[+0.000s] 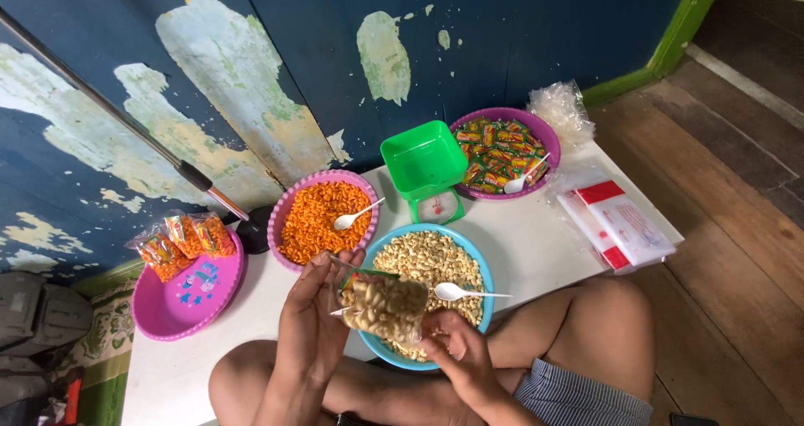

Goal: Packing puffed rice snacks and small packets into plastic bags using a spoon.

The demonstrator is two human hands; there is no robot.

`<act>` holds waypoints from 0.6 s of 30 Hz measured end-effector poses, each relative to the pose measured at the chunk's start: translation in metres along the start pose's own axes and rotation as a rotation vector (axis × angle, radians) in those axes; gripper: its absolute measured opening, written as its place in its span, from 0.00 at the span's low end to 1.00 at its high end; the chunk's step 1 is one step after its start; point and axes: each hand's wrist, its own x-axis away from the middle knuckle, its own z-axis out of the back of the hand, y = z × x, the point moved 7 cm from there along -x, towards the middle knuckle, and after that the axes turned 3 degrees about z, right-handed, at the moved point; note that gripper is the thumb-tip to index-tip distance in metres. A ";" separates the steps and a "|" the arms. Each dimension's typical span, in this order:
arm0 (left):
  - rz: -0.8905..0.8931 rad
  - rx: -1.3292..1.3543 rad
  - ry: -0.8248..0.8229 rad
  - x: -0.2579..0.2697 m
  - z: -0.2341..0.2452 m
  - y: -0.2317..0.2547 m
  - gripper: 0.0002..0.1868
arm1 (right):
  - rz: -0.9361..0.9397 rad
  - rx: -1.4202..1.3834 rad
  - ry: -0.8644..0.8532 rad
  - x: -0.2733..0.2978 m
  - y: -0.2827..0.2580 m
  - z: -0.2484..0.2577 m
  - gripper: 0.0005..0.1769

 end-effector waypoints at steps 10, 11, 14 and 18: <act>0.077 -0.170 -0.052 0.010 -0.016 -0.011 0.07 | -0.209 -0.300 -0.011 -0.028 -0.020 -0.016 0.43; 0.045 -0.139 -0.104 0.011 -0.018 -0.011 0.12 | -0.181 -0.307 0.024 -0.027 -0.021 -0.015 0.34; -0.020 -0.040 -0.250 0.020 -0.019 -0.021 0.28 | -0.105 -0.318 0.090 -0.027 -0.013 -0.008 0.27; -0.081 -0.201 -0.310 0.008 0.023 -0.068 0.63 | 0.020 -0.289 0.085 -0.027 -0.021 -0.004 0.26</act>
